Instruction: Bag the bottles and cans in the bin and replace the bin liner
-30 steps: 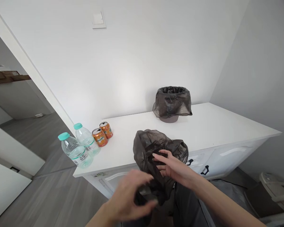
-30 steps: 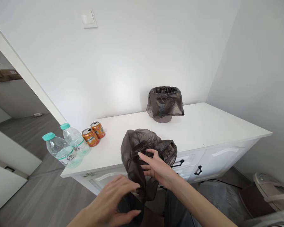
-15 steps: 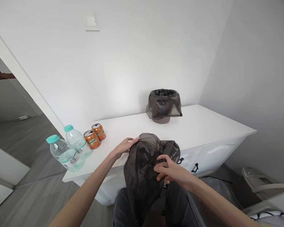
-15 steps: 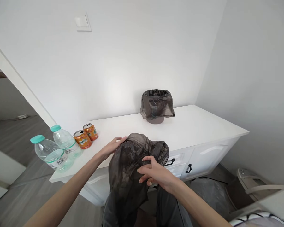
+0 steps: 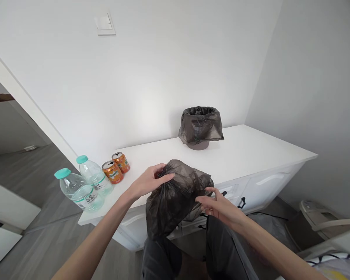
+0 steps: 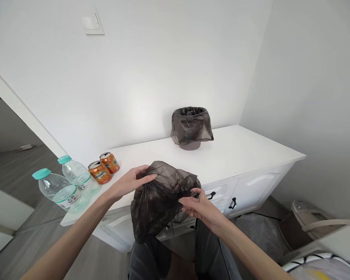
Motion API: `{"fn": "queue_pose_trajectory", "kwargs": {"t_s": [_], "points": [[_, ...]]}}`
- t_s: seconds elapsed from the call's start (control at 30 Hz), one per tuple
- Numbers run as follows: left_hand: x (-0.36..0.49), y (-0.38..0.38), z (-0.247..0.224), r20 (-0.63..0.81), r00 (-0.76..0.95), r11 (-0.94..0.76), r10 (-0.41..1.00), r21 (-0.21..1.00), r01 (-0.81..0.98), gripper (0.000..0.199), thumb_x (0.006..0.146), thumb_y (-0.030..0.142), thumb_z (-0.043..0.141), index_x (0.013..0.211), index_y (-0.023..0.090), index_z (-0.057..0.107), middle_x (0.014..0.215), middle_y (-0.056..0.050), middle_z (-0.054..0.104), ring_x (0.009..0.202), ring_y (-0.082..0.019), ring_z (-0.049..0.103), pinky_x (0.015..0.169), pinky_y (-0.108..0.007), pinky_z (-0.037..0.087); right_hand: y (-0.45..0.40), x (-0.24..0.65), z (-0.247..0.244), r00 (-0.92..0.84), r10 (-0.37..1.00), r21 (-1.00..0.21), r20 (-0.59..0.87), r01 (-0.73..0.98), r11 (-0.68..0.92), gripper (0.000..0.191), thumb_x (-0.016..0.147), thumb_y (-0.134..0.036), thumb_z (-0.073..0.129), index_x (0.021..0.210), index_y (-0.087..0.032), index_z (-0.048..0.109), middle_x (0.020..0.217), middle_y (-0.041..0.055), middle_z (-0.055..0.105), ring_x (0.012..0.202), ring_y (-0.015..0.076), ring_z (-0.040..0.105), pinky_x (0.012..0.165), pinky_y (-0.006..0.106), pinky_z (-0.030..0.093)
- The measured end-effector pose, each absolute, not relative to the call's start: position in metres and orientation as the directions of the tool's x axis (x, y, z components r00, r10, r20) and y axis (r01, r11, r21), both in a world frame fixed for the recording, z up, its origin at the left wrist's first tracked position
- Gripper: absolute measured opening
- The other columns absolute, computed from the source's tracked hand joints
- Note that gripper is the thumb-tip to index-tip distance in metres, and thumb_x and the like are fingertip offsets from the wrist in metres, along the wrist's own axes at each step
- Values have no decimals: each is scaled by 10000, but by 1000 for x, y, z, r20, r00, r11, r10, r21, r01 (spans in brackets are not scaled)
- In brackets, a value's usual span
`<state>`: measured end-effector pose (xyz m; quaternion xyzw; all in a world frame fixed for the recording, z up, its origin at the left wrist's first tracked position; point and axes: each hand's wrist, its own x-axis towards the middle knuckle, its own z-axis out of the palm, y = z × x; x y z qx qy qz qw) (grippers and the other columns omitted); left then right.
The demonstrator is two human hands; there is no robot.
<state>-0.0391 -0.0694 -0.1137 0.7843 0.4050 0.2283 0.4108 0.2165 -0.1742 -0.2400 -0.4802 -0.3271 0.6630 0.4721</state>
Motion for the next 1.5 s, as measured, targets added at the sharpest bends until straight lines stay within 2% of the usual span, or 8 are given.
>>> {"fn": "queue_pose_trajectory", "kwargs": {"t_s": [0.17, 0.33, 0.5, 0.63, 0.77, 1.07, 1.23, 1.5], "points": [[-45, -97, -71, 255, 514, -551, 819, 598, 582, 435, 921, 567, 641, 1223, 260, 705, 1138, -65, 741, 1078, -273, 677, 946, -384, 561, -169, 207, -237, 113, 987, -980, -117, -177, -96, 805, 689, -509, 939, 1218, -307, 368, 960, -31, 597, 691, 137, 583, 612, 276, 507], [-49, -129, -32, 569, 315, -573, 760, 357, 738, 522, 867, 457, 721, 1361, 320, 624, 1057, -23, 676, 893, -206, 674, 828, -328, 558, -157, 206, -236, 148, 976, -987, 160, 30, 158, 873, 693, -466, 937, 1355, -297, 393, 1314, 87, 539, 1102, 225, 627, 849, 333, 557], [-50, -135, -9, 613, 236, -583, 754, 460, 670, 490, 874, 407, 709, 1335, 272, 611, 887, 7, 598, 817, -176, 646, 718, -274, 530, -135, 187, -216, -36, 999, -953, -1, -303, -12, 1043, 638, -422, 976, 1477, -331, 364, 1403, 92, 620, 1277, 245, 603, 1029, 406, 526], [-60, -127, -5, 618, 115, -515, 778, 522, 680, 479, 863, 448, 719, 1302, 281, 624, 962, -3, 630, 873, -182, 658, 750, -281, 540, -123, 158, -201, -269, 955, -821, -124, -512, -251, 755, 705, -481, 927, 1335, -246, 583, 1218, 97, 753, 1200, 259, 675, 990, 404, 554], [-77, -123, -9, 587, 35, -423, 809, 539, 728, 492, 858, 501, 712, 1294, 285, 638, 1035, -24, 694, 956, -219, 677, 764, -294, 539, -120, 150, -189, -279, 957, -797, -81, -558, -230, 479, 726, -443, 911, 1081, -176, 732, 1070, 108, 801, 1092, 273, 726, 935, 368, 582], [-107, -100, -53, 433, -17, -261, 901, 574, 776, 507, 837, 601, 658, 1209, 256, 657, 1073, -68, 779, 824, -260, 694, 743, -354, 540, -79, 224, -174, 143, 989, -949, -41, -314, 6, 371, 742, -393, 872, 1035, -219, 728, 999, 70, 782, 1022, 270, 718, 851, 357, 593], [-119, -51, -118, 274, -88, -173, 958, 792, 586, 454, 840, 591, 625, 1068, 206, 703, 1048, -97, 782, 1054, -309, 698, 910, -386, 537, -85, 229, -187, 459, 861, -973, 221, 39, 229, 546, 768, -467, 839, 1219, -229, 642, 1253, 116, 690, 1194, 275, 628, 997, 416, 547], [-140, -23, -208, 187, -195, -48, 963, 830, 556, 445, 846, 570, 547, 1012, 176, 668, 1118, -142, 759, 1101, -318, 671, 977, -418, 503, -118, 205, -228, -296, 939, -879, -173, -385, -283, 431, 854, -548, 798, 1055, -177, 705, 1088, 122, 766, 1062, 254, 725, 963, 395, 582]]}}
